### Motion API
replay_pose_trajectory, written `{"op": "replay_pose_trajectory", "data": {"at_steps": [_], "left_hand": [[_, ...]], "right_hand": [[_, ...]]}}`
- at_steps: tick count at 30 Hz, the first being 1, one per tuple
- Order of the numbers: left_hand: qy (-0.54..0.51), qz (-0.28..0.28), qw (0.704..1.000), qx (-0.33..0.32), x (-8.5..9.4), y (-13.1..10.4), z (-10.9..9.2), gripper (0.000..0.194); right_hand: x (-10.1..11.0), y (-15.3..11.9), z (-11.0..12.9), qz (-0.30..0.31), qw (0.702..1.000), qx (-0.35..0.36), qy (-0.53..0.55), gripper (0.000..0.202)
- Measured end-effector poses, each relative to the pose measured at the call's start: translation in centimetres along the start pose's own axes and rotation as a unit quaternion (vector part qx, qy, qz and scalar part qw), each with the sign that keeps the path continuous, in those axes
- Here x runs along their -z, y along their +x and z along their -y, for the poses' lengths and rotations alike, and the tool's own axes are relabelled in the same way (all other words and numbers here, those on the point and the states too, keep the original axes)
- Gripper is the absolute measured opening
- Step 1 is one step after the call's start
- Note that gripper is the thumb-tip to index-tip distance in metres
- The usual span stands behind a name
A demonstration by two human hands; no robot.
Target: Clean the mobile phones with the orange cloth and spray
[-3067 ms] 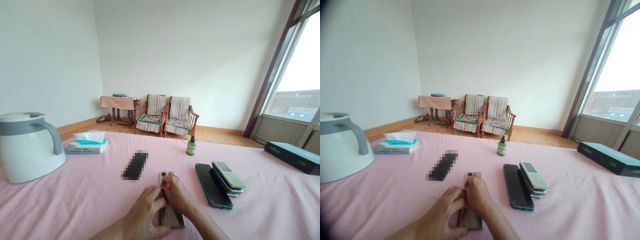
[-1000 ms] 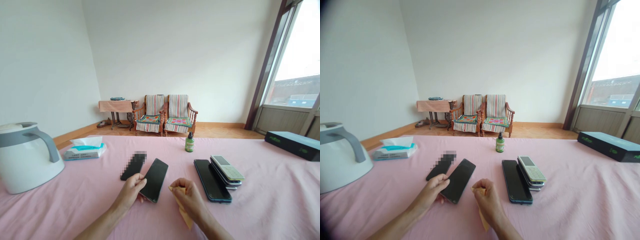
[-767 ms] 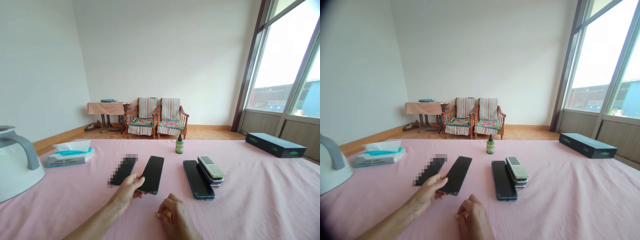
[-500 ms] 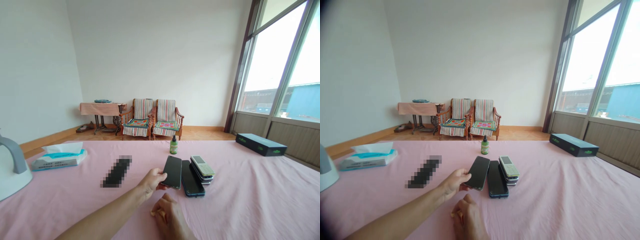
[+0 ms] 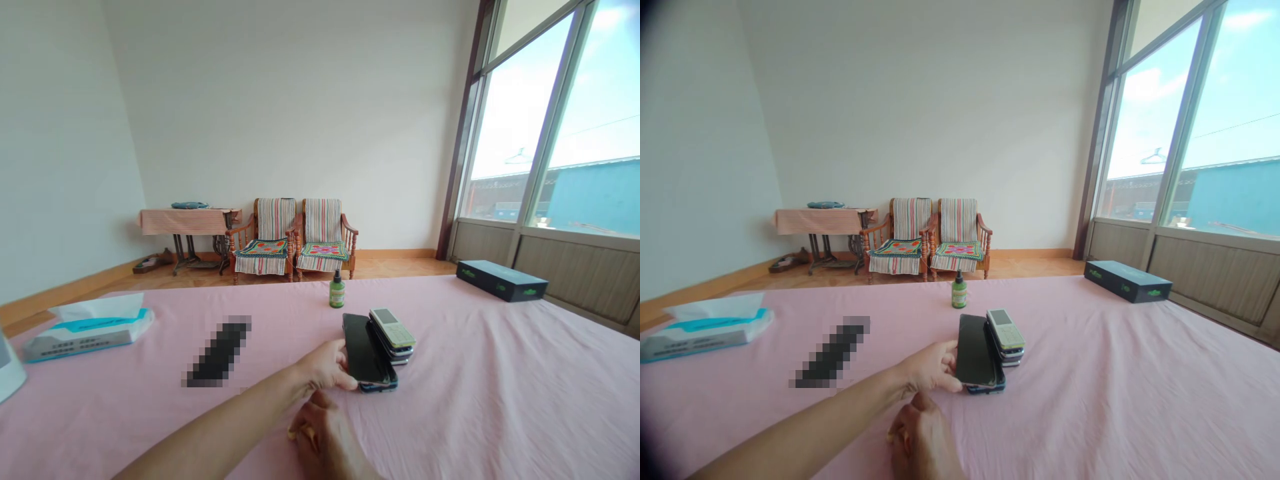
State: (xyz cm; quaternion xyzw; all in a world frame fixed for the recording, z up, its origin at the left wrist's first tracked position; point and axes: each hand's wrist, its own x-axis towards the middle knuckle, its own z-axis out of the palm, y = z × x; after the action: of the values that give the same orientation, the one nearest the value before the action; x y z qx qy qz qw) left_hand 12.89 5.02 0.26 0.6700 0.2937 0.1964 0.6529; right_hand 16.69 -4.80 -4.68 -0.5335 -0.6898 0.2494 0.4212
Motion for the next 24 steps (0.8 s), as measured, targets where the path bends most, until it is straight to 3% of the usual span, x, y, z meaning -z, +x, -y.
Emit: {"op": "replay_pose_trajectory", "data": {"at_steps": [9, 14, 16, 19, 24], "left_hand": [[0.133, -0.005, 0.991, -0.013, -0.8, 1.3, 0.2, 0.045], [0.251, -0.071, 0.964, -0.044, 0.4, -0.4, -0.3, 0.064], [0.310, -0.126, 0.941, -0.059, 2.1, -1.8, -0.3, 0.063], [0.400, -0.214, 0.890, -0.052, 6.2, -4.6, 0.2, 0.059], [0.507, -0.353, 0.783, 0.070, 14.2, -9.6, 1.4, 0.075]], "right_hand": [[-0.3, 0.3, -0.4, -0.008, 1.000, 0.005, 0.004, 0.030], [-0.3, 0.2, -0.4, -0.003, 1.000, 0.006, -0.019, 0.030], [-0.3, 0.1, -0.4, -0.006, 0.999, 0.009, -0.034, 0.029], [-0.1, 0.0, -0.5, 0.026, 0.998, 0.033, -0.052, 0.026], [-0.2, 0.1, -1.3, 0.036, 0.993, 0.082, -0.082, 0.023]]}}
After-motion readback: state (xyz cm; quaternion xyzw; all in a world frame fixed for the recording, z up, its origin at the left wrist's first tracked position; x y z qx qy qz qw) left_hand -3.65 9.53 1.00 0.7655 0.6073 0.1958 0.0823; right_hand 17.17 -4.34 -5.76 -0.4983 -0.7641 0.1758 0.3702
